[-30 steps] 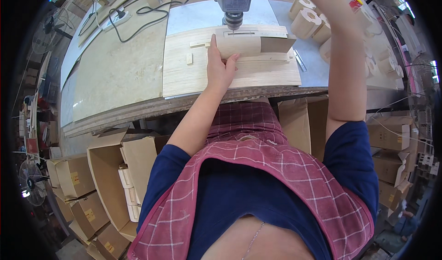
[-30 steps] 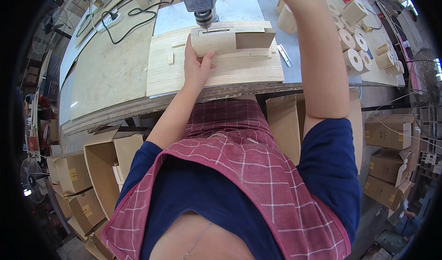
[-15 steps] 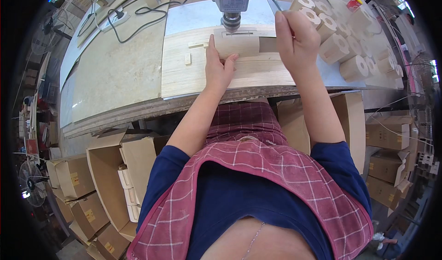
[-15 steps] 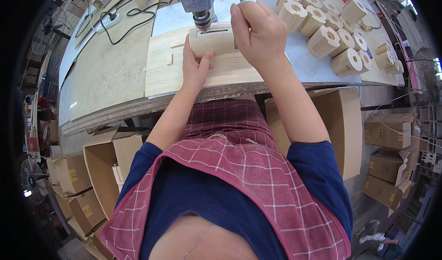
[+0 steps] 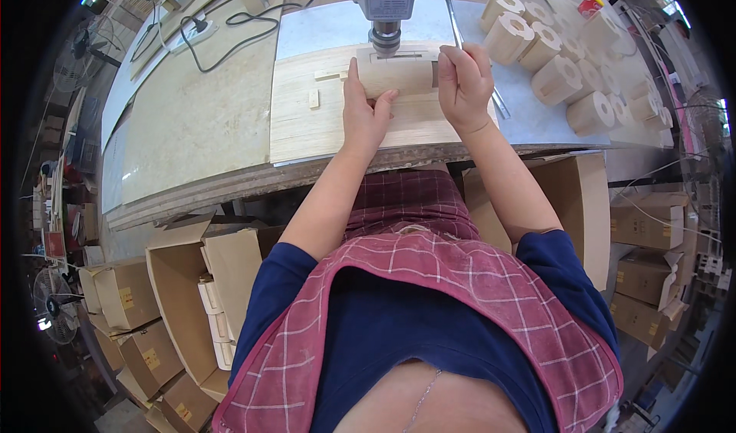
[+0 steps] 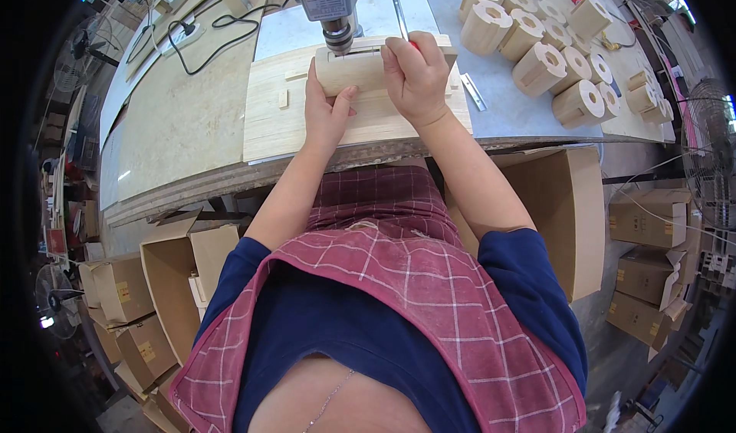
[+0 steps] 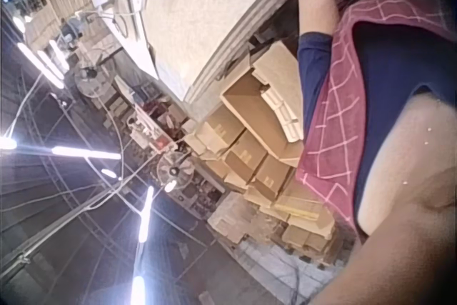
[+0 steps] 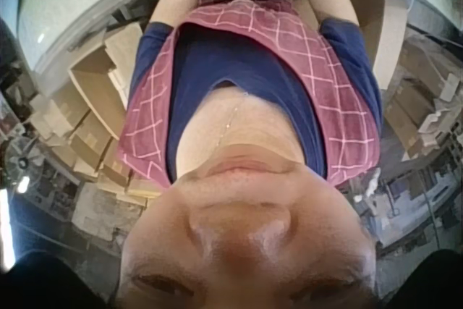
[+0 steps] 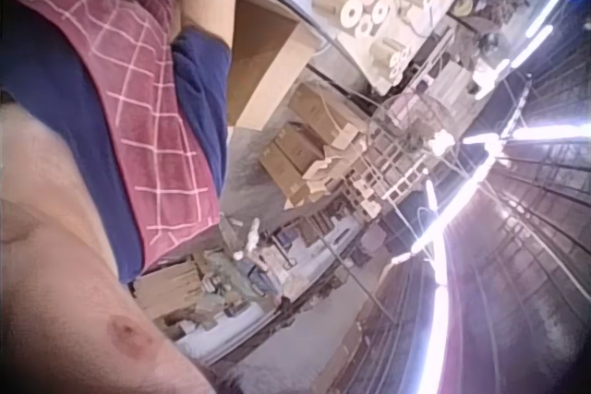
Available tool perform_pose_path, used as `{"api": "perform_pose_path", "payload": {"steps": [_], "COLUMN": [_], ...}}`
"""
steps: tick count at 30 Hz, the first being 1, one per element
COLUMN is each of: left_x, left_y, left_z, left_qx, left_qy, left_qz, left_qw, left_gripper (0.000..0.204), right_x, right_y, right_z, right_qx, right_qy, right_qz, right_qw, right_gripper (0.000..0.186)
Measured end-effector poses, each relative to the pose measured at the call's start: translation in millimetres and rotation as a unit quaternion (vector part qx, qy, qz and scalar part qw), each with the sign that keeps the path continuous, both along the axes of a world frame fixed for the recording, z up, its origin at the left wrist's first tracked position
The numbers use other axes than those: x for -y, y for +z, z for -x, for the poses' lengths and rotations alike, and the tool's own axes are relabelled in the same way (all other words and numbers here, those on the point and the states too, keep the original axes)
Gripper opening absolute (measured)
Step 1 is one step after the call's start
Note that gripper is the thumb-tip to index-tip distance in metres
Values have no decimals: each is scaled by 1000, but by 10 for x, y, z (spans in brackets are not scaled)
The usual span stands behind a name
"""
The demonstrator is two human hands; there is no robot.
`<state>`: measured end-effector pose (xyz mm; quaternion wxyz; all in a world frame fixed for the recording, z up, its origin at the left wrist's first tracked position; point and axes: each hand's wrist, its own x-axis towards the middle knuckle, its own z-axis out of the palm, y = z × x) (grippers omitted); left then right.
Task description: Operating a specialized drill press to machine slots into wooden blocks and organizing the finished pieces into cardboard boxes.
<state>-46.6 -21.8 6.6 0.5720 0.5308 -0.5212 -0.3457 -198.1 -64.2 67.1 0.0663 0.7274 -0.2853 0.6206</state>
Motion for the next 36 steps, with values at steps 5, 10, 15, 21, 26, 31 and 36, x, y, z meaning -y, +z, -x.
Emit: {"api": "perform_pose_path", "payload": {"steps": [5, 10, 15, 21, 26, 31, 36], "left_x": [23, -11, -7, -9, 14, 10, -161], "left_y": [-12, -46, 14, -28, 28, 105, 237], "left_z": [12, -21, 13, -8, -33, -149, -394], "left_qx": [1, -2, 3, 1, 9, 219, 192], "left_qy": [1, 8, 3, 12, -17, 52, 16], "left_qz": [7, -7, -7, -6, -43, -51, -51], "left_qw": [1000, 1000, 1000, 1000, 999, 973, 980], "left_gripper": [82, 82, 82, 82, 84, 89, 86], "right_x": [-73, -46, 388, 1213, 780, 628, 326], "right_y": [167, 942, 1784, 1734, 1478, 318, 27], "right_z": [97, 132, -27, 27, 123, 708, 786], "right_qx": [-48, -134, -113, -159, 42, -291, -198], "right_qy": [-16, -73, -135, -82, 73, 22, 95], "right_qz": [-16, -56, -114, -147, -330, -470, -537], "right_qw": [999, 987, 978, 973, 940, 833, 815], "right_gripper": [7, 15, 30, 30, 35, 46, 45]}}
